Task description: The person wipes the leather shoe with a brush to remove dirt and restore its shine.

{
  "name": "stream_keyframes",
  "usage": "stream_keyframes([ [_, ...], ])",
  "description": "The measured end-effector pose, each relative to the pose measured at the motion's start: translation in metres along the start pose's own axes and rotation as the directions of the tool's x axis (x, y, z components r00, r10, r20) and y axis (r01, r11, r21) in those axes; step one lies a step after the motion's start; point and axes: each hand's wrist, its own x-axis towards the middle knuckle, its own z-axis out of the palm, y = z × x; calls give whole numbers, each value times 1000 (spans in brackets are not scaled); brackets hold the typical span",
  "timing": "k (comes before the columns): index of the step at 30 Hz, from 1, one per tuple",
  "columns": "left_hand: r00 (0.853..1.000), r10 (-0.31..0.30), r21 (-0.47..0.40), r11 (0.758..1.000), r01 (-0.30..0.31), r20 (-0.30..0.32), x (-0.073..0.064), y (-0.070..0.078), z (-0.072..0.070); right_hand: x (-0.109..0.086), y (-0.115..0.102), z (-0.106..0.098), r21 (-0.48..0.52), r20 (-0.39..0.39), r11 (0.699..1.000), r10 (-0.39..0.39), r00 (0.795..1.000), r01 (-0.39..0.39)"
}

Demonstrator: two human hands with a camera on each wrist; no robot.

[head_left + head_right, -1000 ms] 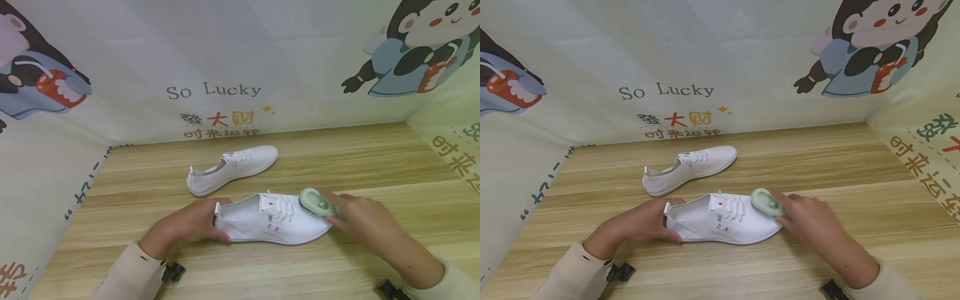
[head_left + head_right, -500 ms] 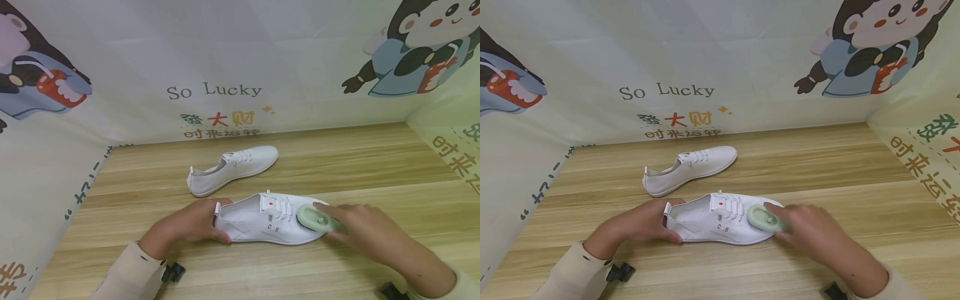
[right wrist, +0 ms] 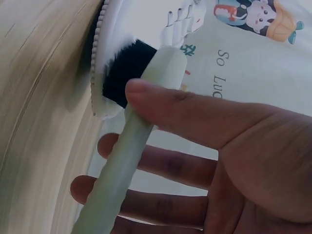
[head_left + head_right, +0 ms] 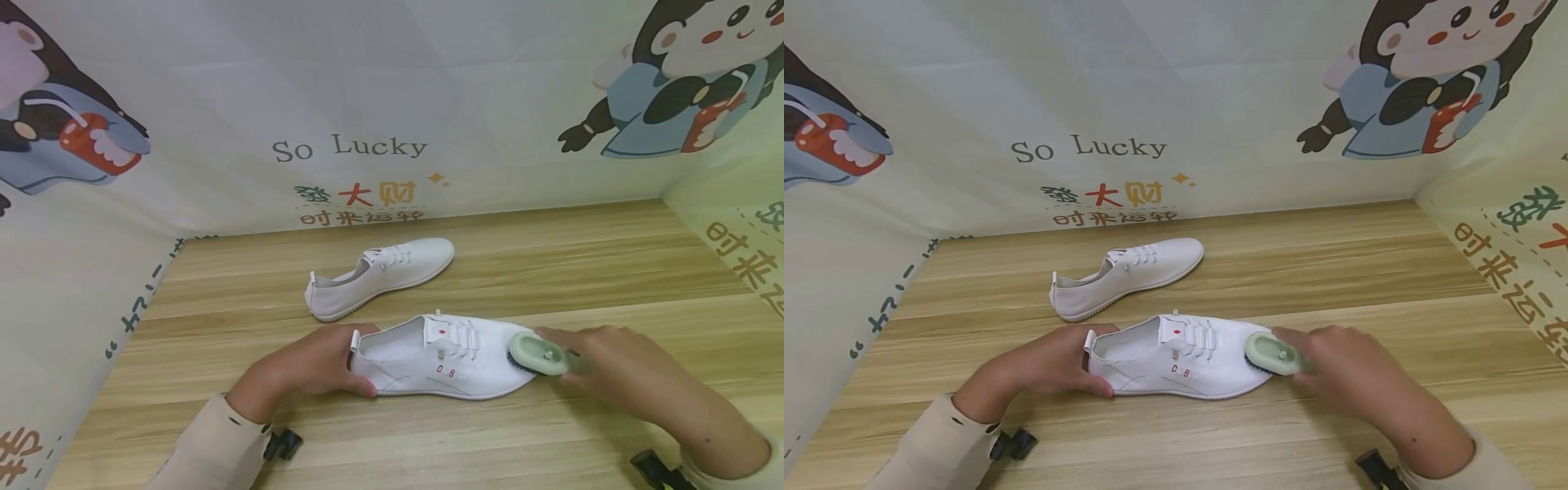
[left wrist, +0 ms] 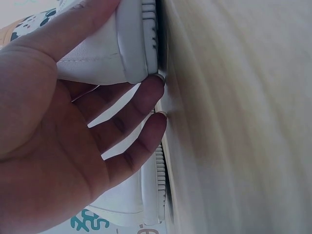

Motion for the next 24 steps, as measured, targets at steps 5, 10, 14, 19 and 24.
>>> stream_keyframes([
  [5, 1000, -1, -6, 1000, 1, -1, 0, -1, 0, 3, 1, 1, -12, -39, 1000, 14, 999, -14],
  [10, 1000, 2, -9, 1000, -2, -3, 0, -1, 1, 5, 1, 2, -39, -115, 999, -10, 993, 6],
  [14, 1000, 8, -17, 1000, -8, -1, 1, 0, 1, 6, 0, 3, -69, -164, 997, -26, 986, 15],
  [19, 1000, 13, -22, 1000, -13, -1, 1, 0, 0, 7, -3, 5, -112, -203, 994, -35, 979, 12],
  [24, 1000, 20, -15, 1000, -20, -1, 1, 0, 1, 12, -6, 11, -117, -243, 992, -67, 968, 39],
])
